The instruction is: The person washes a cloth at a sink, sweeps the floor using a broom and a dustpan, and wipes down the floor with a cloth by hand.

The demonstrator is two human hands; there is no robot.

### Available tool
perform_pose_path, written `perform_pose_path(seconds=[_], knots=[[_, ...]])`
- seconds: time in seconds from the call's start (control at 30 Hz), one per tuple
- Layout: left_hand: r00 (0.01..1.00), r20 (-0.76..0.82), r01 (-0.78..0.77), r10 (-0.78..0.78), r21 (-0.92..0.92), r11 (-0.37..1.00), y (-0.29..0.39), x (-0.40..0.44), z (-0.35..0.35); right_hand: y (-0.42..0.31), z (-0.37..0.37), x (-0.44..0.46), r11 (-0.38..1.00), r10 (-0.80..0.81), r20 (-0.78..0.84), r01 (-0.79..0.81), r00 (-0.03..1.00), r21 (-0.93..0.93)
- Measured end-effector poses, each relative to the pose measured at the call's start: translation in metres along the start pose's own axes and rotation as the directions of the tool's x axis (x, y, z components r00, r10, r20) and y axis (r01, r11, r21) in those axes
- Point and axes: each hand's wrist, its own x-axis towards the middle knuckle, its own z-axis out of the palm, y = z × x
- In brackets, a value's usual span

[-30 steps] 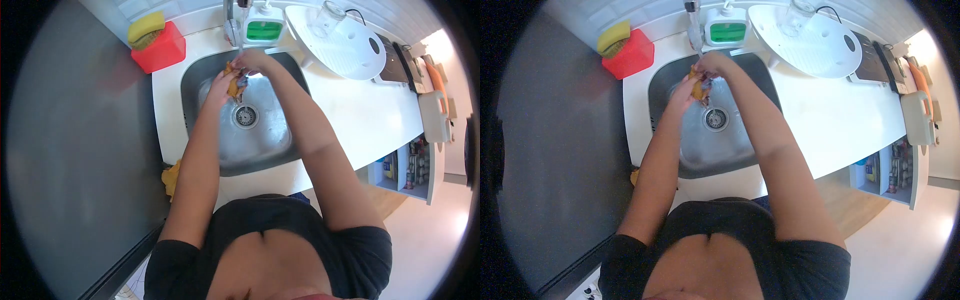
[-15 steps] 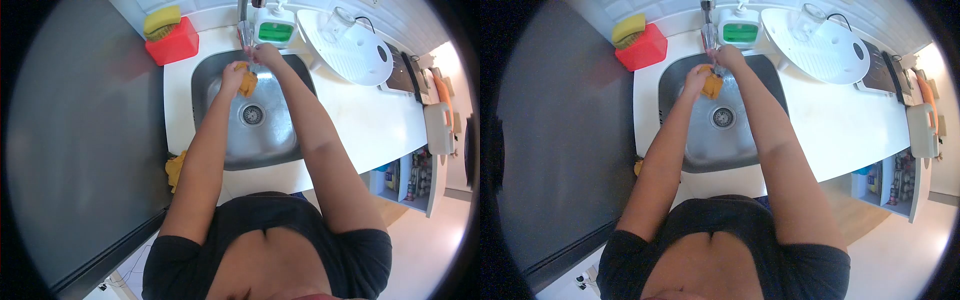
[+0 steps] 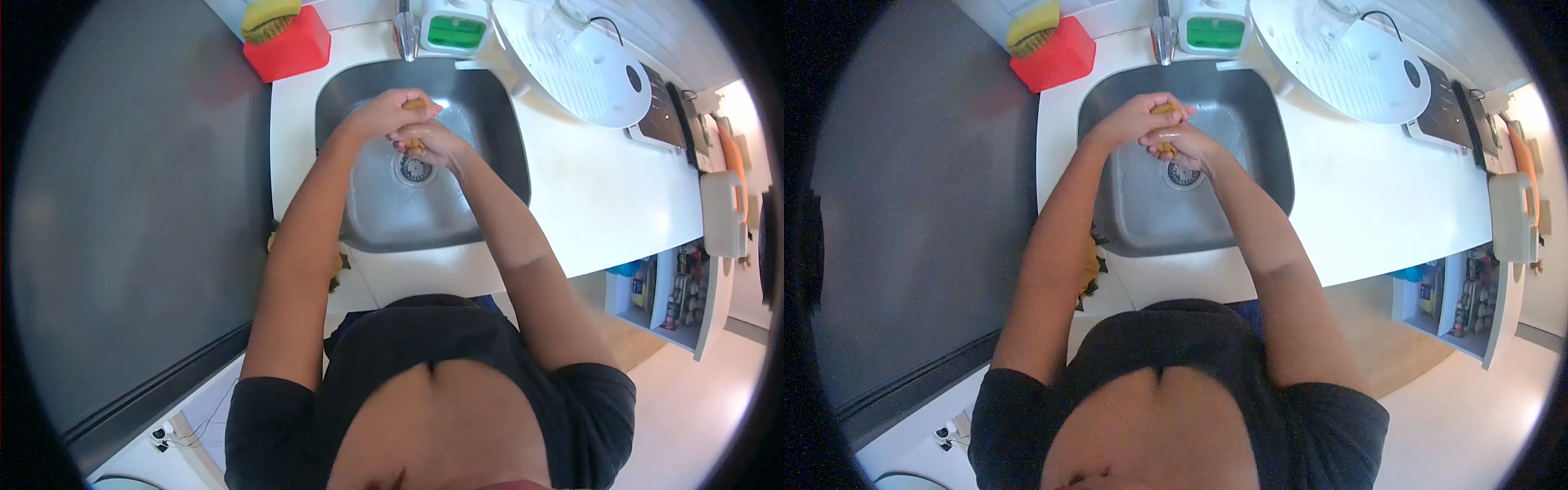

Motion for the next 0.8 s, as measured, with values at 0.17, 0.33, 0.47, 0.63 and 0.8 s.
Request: perform_pose_path(seconds=[0.17,0.33,0.47,0.63,0.8], knots=[[0.993,0.089,0.099,-0.078,-0.259,0.961,0.019,0.002,0.010,0.010,0.015,-0.001,0.992,0.070,-0.060,-0.063,0.996,0.106],[0.980,-0.143,0.117,-0.135,-0.131,0.984,0.015,0.001,0.025,0.015,0.025,-0.008,0.985,0.017,-0.265,-0.062,0.964,-0.162],[0.941,-0.268,0.185,-0.207,-0.103,0.977,0.012,0.004,0.037,0.035,0.023,0.003,0.911,-0.213,-0.362,0.051,0.907,-0.408],[0.856,-0.490,0.242,-0.166,0.097,0.965,0.008,0.003,0.044,0.048,0.022,0.006,0.671,-0.463,-0.321,0.090,0.826,-0.736],[0.795,-0.589,0.307,-0.145,0.185,0.934,-0.001,0.003,0.049,0.049,0.028,0.005,0.576,-0.375,-0.458,-0.184,0.806,-0.796]])
